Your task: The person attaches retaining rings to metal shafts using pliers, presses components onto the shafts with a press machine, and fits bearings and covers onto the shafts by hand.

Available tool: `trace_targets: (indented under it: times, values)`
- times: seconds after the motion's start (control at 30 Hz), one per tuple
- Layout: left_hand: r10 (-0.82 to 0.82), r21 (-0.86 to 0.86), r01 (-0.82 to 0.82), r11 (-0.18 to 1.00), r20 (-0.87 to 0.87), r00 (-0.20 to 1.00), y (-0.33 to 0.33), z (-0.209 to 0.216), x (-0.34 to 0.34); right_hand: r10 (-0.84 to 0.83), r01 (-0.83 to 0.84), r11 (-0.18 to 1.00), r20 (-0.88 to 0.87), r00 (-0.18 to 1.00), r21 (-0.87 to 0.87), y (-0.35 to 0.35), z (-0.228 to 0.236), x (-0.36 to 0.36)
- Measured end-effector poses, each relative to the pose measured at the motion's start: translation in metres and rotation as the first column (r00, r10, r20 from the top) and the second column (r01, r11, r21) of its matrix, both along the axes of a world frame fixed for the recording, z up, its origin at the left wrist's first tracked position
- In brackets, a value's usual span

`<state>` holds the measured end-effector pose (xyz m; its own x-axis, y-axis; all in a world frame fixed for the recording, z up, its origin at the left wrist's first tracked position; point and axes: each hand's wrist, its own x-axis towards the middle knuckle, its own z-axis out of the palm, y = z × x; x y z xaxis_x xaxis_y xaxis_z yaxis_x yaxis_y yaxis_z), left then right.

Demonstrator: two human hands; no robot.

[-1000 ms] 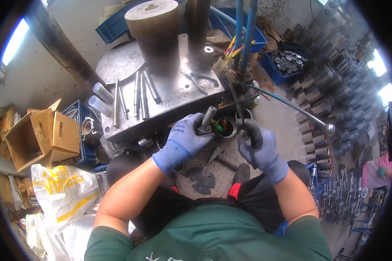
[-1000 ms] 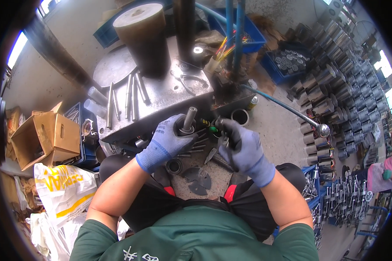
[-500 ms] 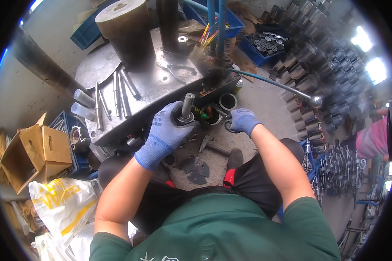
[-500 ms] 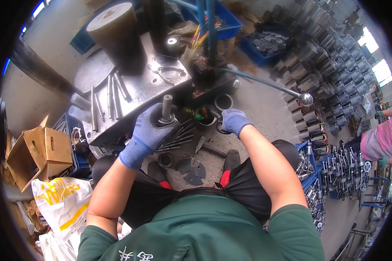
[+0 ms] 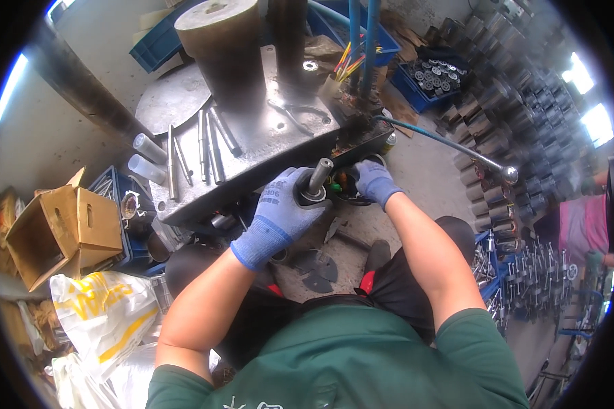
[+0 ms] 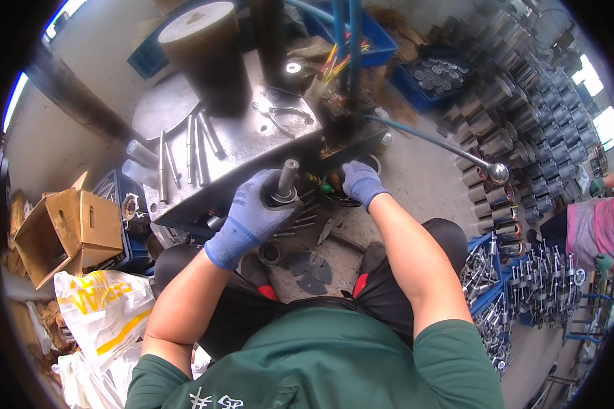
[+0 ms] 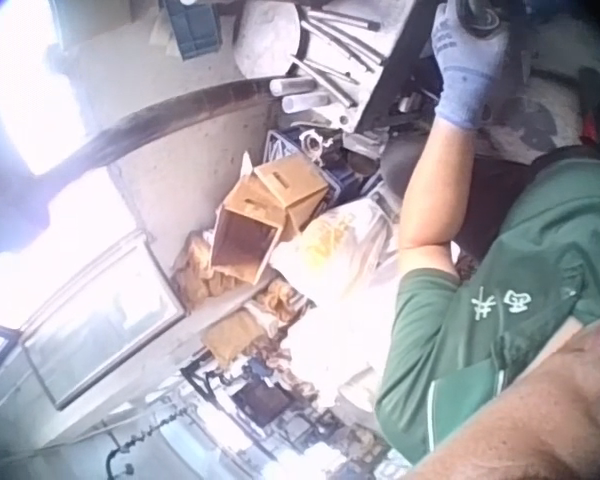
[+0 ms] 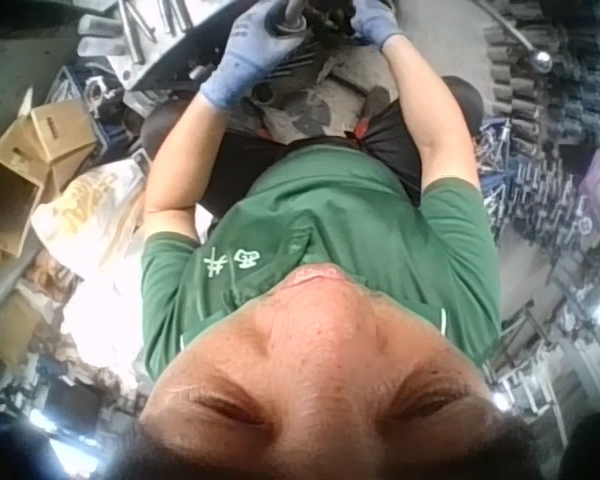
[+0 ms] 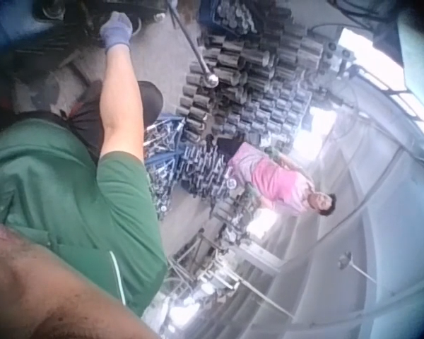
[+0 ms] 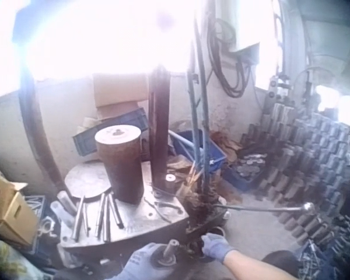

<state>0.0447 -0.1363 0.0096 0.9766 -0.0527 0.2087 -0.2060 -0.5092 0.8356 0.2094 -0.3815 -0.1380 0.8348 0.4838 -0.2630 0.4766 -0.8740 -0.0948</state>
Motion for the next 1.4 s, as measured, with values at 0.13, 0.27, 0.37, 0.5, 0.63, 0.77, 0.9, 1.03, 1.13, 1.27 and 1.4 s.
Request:
trace_targets:
  times: [0.13, 0.27, 0.37, 0.5, 0.63, 0.77, 0.9, 1.03, 1.13, 1.27, 1.4]
  values:
    - [0.006, 0.005, -0.006, 1.000, 0.002, 1.000, -0.003, 0.002, -0.001, -0.169, 0.120, 0.745, 0.013, 0.985, 0.657, 0.018, 0.038, 0.007]
    - [0.005, 0.028, -0.004, 1.000, -0.044, 0.999, 0.004, 0.003, -0.004, 0.104, 0.162, 0.151, -0.179, 0.978, 0.975, 0.044, 0.134, -0.047]
    - [-0.021, -0.011, 0.021, 1.000, -0.060, 0.998, -0.004, 0.005, 0.000, 0.148, -0.039, 0.104, 0.024, 0.989, 0.994, 0.036, 0.179, -0.084]
    - [-0.046, -0.077, 0.036, 0.996, -0.123, 0.991, -0.013, 0.011, 0.000, 0.098, -0.459, 0.254, 0.449, 0.888, 0.851, 0.031, 0.184, -0.083]
    - [-0.072, -0.127, 0.053, 0.990, -0.149, 0.986, -0.015, 0.003, 0.003, 0.140, -0.569, 0.326, 0.557, 0.819, 0.755, 0.031, 0.176, -0.079]
    - [-0.110, -0.118, 0.094, 0.988, -0.139, 0.984, -0.022, 0.002, 0.006, 0.149, -0.570, 0.346, 0.556, 0.818, 0.746, 0.023, 0.175, -0.080]
    - [-0.111, -0.120, 0.093, 0.988, -0.153, 0.982, -0.026, -0.004, 0.005, 0.154, -0.599, 0.379, 0.590, 0.793, 0.706, 0.020, 0.179, -0.082]
    - [-0.103, -0.103, 0.089, 0.991, -0.144, 0.984, -0.028, -0.004, 0.005, 0.160, -0.618, 0.387, 0.611, 0.776, 0.684, 0.022, 0.179, -0.084]
    - [-0.113, -0.107, 0.094, 0.990, -0.184, 0.976, -0.027, -0.003, 0.006, 0.137, -0.595, 0.352, 0.588, 0.797, 0.723, 0.021, 0.177, -0.083]
    - [-0.172, -0.190, 0.128, 0.973, -0.238, 0.956, -0.023, -0.005, 0.006, -0.059, -0.268, 0.240, 0.290, 0.955, 0.933, 0.010, 0.170, -0.078]
    - [-0.212, -0.360, 0.123, 0.925, -0.220, 0.952, -0.021, 0.000, 0.001, -0.139, -0.129, 0.323, 0.182, 0.973, 0.938, -0.019, 0.170, -0.055]
